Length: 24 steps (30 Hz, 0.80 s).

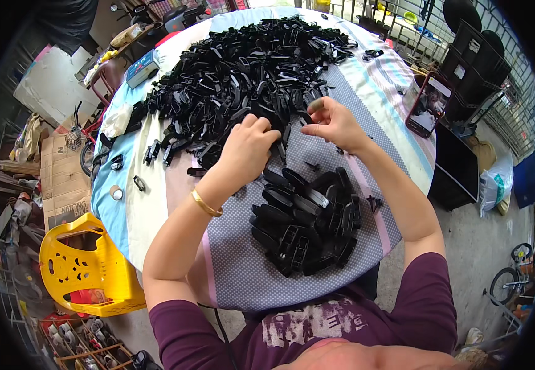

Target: Manually processing or assembling small black plastic components at a table.

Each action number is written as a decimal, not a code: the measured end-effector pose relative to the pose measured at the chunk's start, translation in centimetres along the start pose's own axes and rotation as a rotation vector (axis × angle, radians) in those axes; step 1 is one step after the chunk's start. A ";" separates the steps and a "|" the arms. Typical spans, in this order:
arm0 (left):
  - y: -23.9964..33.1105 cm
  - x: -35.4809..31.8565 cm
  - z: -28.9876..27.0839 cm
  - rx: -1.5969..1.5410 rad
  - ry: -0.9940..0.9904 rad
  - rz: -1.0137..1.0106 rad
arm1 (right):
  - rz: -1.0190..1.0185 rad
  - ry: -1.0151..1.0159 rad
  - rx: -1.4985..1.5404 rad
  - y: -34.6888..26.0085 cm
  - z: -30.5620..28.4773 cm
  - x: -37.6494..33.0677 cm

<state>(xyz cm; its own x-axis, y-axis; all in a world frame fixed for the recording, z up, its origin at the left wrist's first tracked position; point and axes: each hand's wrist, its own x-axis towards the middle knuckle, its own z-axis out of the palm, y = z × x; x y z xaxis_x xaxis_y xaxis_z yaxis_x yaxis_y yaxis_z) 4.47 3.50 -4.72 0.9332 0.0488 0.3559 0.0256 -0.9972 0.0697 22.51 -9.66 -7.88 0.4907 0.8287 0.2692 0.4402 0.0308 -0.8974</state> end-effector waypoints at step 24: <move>0.2 -0.8 -0.6 -1.394 0.122 -0.479 | 0.214 -0.098 0.929 -4.4 0.8 -2.2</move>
<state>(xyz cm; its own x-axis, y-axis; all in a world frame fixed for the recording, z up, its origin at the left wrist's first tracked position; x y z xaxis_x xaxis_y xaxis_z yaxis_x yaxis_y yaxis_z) 3.52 3.34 -4.45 0.8982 0.4255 0.1107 -0.1074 -0.0317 0.9937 18.86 -11.22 -4.79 0.4083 0.9097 0.0751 -0.4442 0.2699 -0.8543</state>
